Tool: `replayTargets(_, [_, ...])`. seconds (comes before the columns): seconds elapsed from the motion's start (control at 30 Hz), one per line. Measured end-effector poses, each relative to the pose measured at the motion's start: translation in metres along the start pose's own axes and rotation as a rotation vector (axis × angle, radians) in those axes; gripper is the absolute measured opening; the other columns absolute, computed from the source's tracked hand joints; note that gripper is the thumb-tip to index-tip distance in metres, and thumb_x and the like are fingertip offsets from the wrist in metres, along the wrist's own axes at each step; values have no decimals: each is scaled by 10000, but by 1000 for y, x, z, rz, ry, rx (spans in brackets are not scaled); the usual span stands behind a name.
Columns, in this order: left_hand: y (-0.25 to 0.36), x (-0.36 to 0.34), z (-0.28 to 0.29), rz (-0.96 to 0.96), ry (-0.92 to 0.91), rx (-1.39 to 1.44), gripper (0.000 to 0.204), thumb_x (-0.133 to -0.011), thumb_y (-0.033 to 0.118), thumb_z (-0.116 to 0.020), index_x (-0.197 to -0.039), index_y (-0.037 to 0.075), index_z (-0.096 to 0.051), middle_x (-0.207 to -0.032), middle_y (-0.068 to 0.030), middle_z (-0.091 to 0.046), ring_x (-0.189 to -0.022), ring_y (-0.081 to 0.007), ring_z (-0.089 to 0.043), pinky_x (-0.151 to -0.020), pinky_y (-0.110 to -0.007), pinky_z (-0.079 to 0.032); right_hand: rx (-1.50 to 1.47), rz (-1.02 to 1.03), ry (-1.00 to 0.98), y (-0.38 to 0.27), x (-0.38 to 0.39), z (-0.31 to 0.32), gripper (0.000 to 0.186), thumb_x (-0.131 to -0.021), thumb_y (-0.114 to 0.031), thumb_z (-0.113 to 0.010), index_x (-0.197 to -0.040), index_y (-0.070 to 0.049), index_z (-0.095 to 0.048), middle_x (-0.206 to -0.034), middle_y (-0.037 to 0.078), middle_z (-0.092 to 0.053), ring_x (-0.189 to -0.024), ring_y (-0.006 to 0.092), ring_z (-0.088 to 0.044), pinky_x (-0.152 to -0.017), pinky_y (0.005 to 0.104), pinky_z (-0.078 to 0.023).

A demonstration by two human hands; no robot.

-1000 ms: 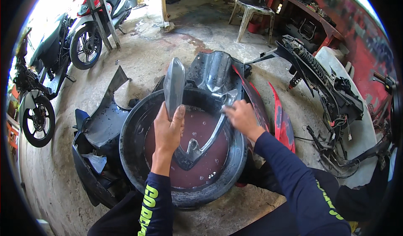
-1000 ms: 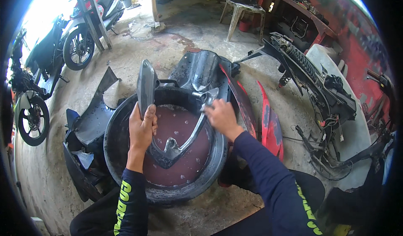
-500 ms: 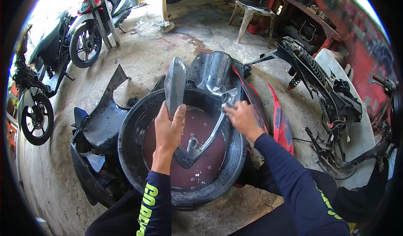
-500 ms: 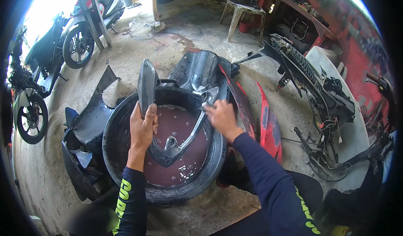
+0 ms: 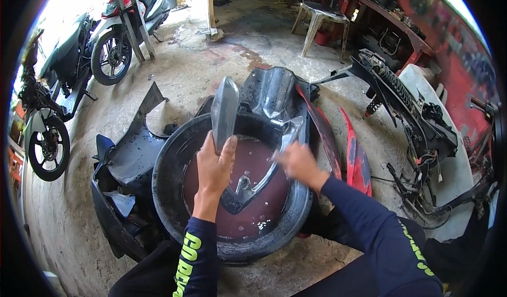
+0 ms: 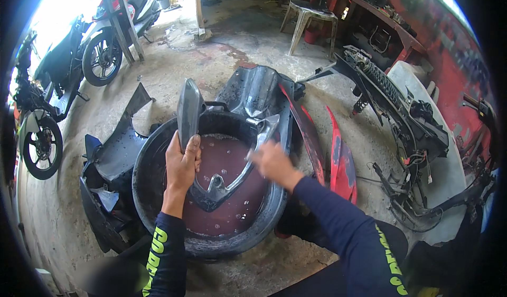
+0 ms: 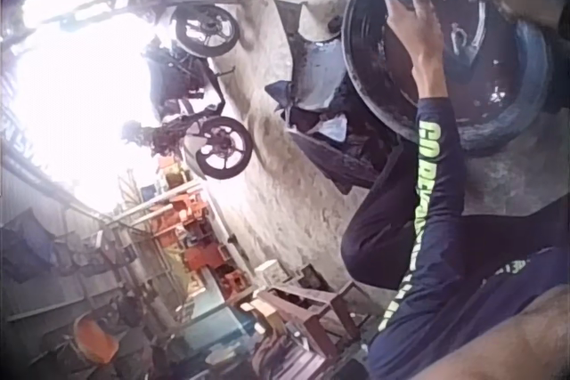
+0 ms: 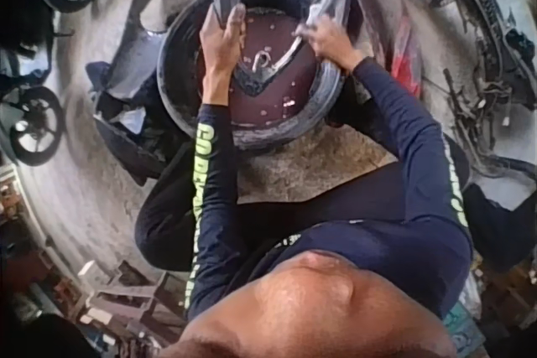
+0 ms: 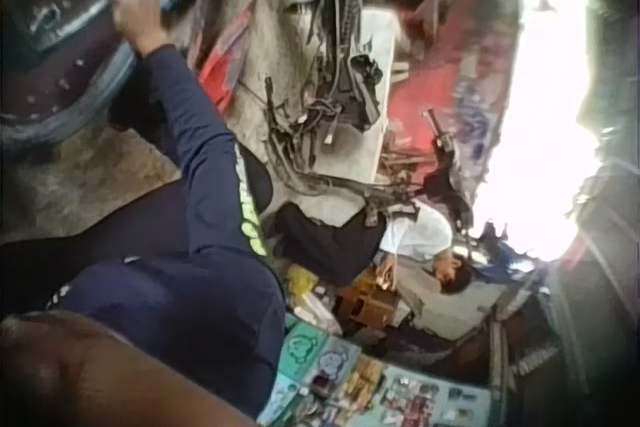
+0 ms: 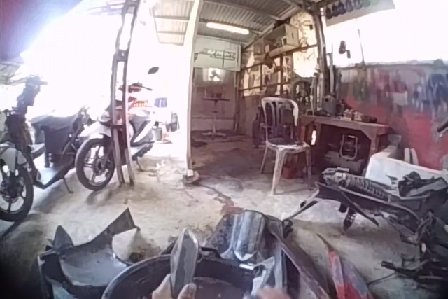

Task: The person wet-sands a motorcycle grab bar over a basin of liquid using a piece of sandpaper, turning the bar over to rub different surfaces.

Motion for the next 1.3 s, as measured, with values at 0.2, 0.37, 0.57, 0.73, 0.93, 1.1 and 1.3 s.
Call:
replayTargets(0.2, [1,1,-1,-2,22,23,361,-986,376,-680,-995,31,-575,-624,18,-538,-512,-51,-486,-456,-228,-391,-1,-242,115,36,-1,16,413,-758,-194,-760,-1164,-266,-743,-844,9,-544,-842,229,-528,-705,394,-391])
replayTargets(0.37, [3,0,-1,-9,11,35,333,-994,345,-672,-1006,27,-573,-624,17,-533,-512,-49,-479,-454,-232,-383,-24,-119,20,31,-14,20,284,-824,-199,-708,-1098,-258,-755,-827,31,-551,-841,246,-544,-678,405,-416])
replayTargets(0.57, [-5,-3,0,0,18,25,312,-999,331,-664,-996,34,-569,-631,19,-531,-508,-53,-483,-449,-237,-390,-45,-35,-5,18,-8,8,299,-803,-240,-749,-1096,-295,-770,-863,19,-567,-857,239,-543,-694,396,-407])
replayTargets(0.73, [-5,-2,2,1,19,38,302,-1000,327,-662,-992,40,-569,-631,20,-531,-507,-55,-486,-445,-238,-395,-167,66,-136,-19,7,-16,345,-758,-221,-771,-1098,-279,-762,-865,19,-547,-876,230,-548,-722,384,-407])
replayTargets(0.93, [-4,0,0,-17,25,-1,347,-985,350,-679,-993,19,-573,-642,1,-560,-526,-72,-514,-481,-255,-417,-4,88,-25,-8,0,13,291,-831,-180,-690,-1116,-223,-732,-833,21,-508,-812,216,-516,-676,389,-373])
replayTargets(1.1, [-1,3,1,-29,29,-43,361,-973,355,-689,-983,10,-582,-650,-12,-585,-538,-80,-528,-500,-266,-428,61,-58,61,28,-16,28,300,-805,-149,-689,-1099,-190,-732,-818,33,-496,-780,235,-508,-672,395,-390])
replayTargets(1.3, [1,2,1,-20,29,-28,355,-980,351,-684,-996,12,-581,-639,-7,-571,-530,-73,-516,-490,-259,-421,77,24,52,26,-19,30,311,-782,-152,-673,-1089,-174,-717,-796,37,-499,-762,230,-519,-656,391,-394])
Point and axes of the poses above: each hand's wrist, its own x-axis away from the middle knuckle, its own z-axis out of the back of the hand, y = z × x, the point moved 9 cm from there along -x, towards the middle knuckle
